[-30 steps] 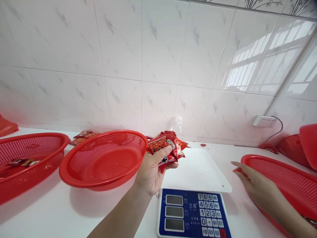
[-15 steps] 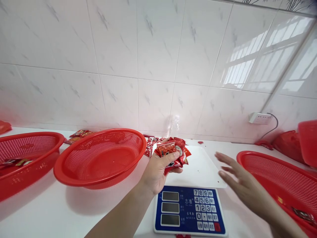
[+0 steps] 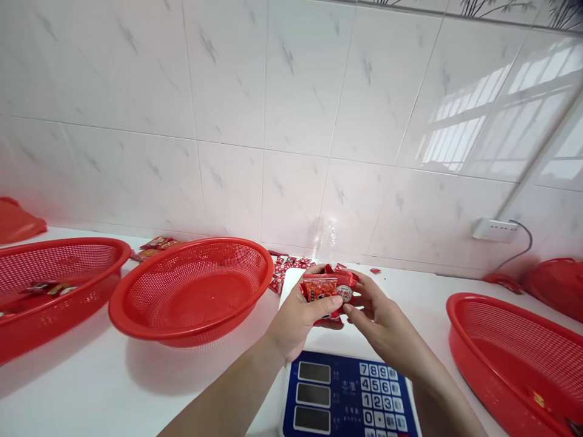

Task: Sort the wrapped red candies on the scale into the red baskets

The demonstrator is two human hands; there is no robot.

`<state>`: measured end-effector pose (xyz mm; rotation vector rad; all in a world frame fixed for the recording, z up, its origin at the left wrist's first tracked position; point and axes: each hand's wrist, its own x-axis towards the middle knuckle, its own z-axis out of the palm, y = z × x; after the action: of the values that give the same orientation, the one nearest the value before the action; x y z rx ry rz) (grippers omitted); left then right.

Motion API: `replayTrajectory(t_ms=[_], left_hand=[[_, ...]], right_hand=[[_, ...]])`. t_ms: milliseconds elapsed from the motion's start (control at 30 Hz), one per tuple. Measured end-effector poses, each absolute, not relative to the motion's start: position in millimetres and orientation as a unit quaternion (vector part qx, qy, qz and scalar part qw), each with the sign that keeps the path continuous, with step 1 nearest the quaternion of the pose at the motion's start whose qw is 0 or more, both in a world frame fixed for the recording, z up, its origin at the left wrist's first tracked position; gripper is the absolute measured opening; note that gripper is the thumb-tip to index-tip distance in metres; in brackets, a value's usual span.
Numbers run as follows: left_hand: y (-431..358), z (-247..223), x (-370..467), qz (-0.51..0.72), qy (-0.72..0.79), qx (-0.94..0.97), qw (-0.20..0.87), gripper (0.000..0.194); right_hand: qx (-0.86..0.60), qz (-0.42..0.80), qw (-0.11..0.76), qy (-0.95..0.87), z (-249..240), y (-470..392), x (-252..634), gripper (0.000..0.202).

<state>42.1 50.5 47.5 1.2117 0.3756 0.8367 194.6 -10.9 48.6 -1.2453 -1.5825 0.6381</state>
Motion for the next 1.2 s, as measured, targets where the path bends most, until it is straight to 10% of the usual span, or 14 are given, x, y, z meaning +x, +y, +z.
replayTrajectory(t_ms=[633, 1200], left_hand=[[80.9, 19.1, 54.9, 0.332, 0.226, 0.530, 0.747, 0.096], [93.3, 13.6, 54.1, 0.387, 0.282, 0.636, 0.605, 0.058]], right_hand=[[-0.669, 0.163, 0.428, -0.586, 15.4, 15.5, 237.8, 0.030], [-0.695, 0.143, 0.411, -0.572, 14.9, 16.2, 252.5, 0.027]])
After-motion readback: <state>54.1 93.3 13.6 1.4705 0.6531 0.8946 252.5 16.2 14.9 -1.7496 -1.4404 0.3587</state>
